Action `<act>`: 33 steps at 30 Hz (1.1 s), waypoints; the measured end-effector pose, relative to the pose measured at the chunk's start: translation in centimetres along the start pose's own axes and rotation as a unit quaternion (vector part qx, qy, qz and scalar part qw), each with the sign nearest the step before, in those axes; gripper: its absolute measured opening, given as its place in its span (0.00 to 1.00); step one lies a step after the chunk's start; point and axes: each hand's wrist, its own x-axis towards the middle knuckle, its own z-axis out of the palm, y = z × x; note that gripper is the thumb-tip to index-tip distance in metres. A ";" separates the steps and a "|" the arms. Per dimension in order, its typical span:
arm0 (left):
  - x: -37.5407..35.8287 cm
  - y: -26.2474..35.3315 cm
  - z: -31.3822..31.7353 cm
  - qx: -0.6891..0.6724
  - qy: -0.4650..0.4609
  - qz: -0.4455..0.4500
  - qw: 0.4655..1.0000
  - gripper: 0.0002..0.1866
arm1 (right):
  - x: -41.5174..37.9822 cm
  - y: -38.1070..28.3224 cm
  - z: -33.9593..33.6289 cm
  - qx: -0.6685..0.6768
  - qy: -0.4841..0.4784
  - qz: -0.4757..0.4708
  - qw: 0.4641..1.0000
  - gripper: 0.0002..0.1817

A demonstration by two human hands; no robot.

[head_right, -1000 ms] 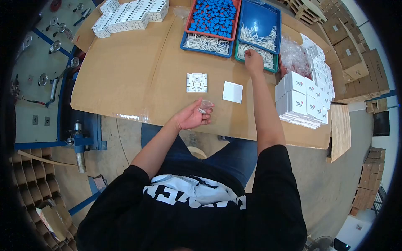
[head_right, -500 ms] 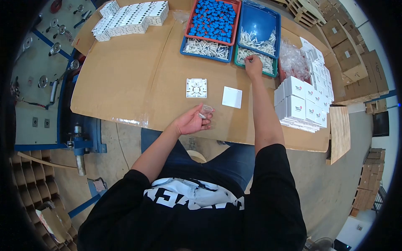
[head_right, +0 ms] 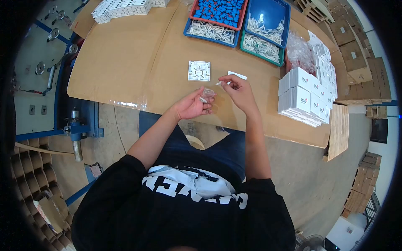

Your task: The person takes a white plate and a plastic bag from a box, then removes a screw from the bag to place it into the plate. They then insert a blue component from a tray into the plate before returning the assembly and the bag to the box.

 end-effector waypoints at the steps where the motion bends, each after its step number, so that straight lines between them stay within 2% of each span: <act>1: 0.1 0.0 -0.1 0.001 -0.004 0.001 1.000 0.27 | -0.5 -0.4 0.4 0.001 0.003 0.004 1.000 0.09; 4: 0.1 -0.1 0.0 0.000 -0.011 0.001 1.000 0.25 | -1.2 -0.9 1.1 -0.046 -0.004 0.007 0.999 0.09; 7: 0.0 -0.3 0.0 -0.001 -0.009 0.010 1.000 0.24 | -0.8 -0.9 1.4 -0.113 -0.063 0.000 0.992 0.08; 10: -0.1 -0.2 -0.2 0.005 -0.018 0.024 1.000 0.24 | 0.2 -0.8 1.8 -0.164 -0.096 -0.052 0.980 0.07; 13: -0.1 -0.2 -0.3 0.007 -0.028 0.020 0.999 0.24 | 2.4 0.6 2.2 -0.113 -0.052 -0.075 0.989 0.08; 16: 0.2 -0.2 -0.6 0.003 -0.021 0.009 1.000 0.27 | 6.8 0.8 2.3 -0.149 -0.013 -0.060 0.987 0.10; 18: 0.2 -0.2 -0.8 0.001 -0.017 0.008 1.000 0.29 | 10.3 0.3 2.8 -0.187 0.056 -0.083 0.977 0.11; 21: 0.3 -0.1 -0.6 0.008 -0.016 0.005 1.000 0.29 | 16.5 1.4 3.7 -0.193 0.107 -0.134 0.966 0.14; 22: 0.3 -0.1 -0.6 0.003 -0.025 0.002 1.000 0.28 | 18.4 1.5 4.1 -0.191 0.106 -0.139 0.966 0.14; 24: 0.4 -0.1 -0.5 0.002 -0.034 0.003 0.999 0.27 | 21.9 1.7 5.1 -0.306 0.104 -0.168 0.931 0.18; 25: 0.3 0.0 -0.4 0.004 -0.034 -0.001 0.999 0.27 | 23.3 2.1 5.6 -0.303 0.104 -0.173 0.931 0.18; 27: 0.3 0.0 -0.3 0.010 -0.032 -0.001 0.999 0.28 | 25.6 2.6 6.7 -0.361 0.092 -0.168 0.913 0.24; 28: 0.4 -0.1 -0.4 0.002 -0.032 -0.009 0.999 0.28 | 26.1 2.4 7.3 -0.409 0.091 -0.123 0.900 0.29; 31: 0.4 0.1 -0.2 -0.003 -0.032 -0.015 0.999 0.29 | 27.2 2.2 8.4 -0.471 0.102 -0.095 0.871 0.30; 33: 0.2 0.3 -0.2 -0.005 -0.033 -0.015 0.999 0.29 | 27.5 2.4 8.5 -0.464 0.101 -0.097 0.875 0.30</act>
